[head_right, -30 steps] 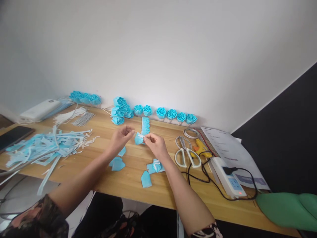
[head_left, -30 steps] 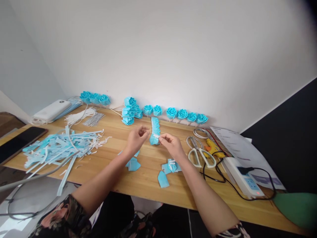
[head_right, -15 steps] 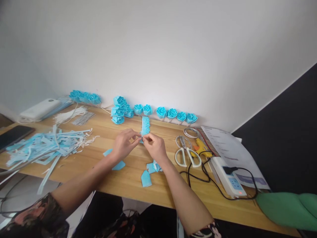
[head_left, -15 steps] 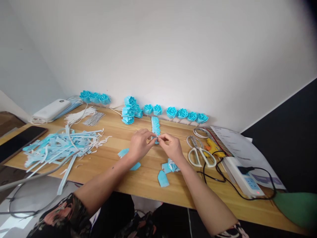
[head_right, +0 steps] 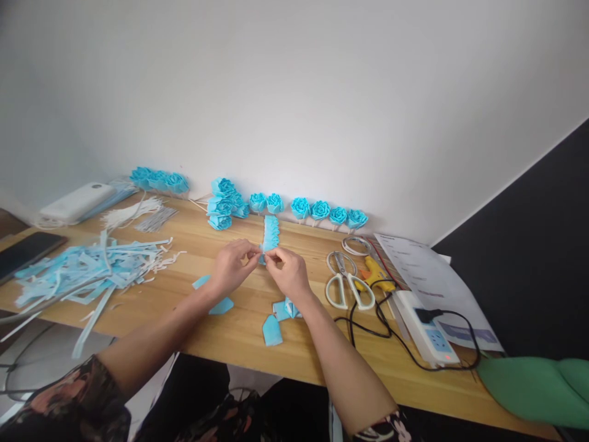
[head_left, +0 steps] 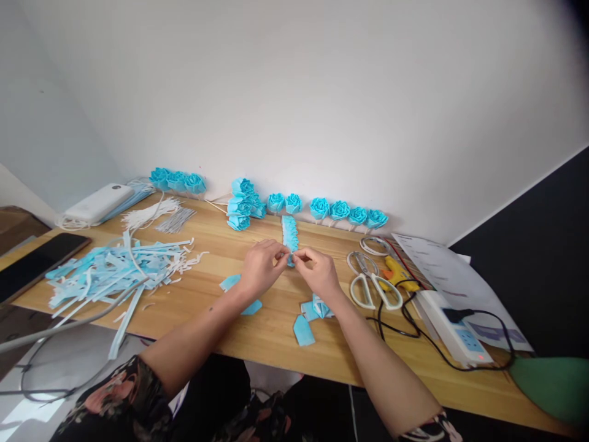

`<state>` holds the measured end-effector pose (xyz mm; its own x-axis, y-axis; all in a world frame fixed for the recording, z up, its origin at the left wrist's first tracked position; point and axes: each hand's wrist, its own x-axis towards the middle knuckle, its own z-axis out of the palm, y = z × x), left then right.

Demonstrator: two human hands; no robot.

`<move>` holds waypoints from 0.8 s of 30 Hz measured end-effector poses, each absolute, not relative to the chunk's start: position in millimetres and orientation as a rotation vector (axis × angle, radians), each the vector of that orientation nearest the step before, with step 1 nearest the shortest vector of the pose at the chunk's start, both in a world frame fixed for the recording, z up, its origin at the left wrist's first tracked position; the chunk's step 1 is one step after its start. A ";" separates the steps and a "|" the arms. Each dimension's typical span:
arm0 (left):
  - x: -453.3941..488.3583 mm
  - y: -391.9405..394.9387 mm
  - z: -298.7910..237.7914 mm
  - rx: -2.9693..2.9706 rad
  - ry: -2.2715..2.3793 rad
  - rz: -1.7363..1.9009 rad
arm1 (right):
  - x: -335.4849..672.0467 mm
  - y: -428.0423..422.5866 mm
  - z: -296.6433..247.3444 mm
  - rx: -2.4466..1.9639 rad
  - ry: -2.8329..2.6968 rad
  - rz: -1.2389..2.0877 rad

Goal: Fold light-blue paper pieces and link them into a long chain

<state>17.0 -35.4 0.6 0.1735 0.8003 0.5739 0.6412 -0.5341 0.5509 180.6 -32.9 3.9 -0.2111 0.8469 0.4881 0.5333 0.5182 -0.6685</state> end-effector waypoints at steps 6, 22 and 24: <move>18.2 -33.2 0.8 1.982 1.345 1.301 | 181.4 -32.2 5.9 -1.143 -1.831 0.567; 11.0 -21.8 -0.7 1.324 1.074 1.205 | 187.1 -27.9 5.1 -1.142 -1.739 0.775; 11.0 -22.3 -0.9 1.353 1.115 1.224 | 185.6 -30.5 8.0 -1.152 -1.715 0.610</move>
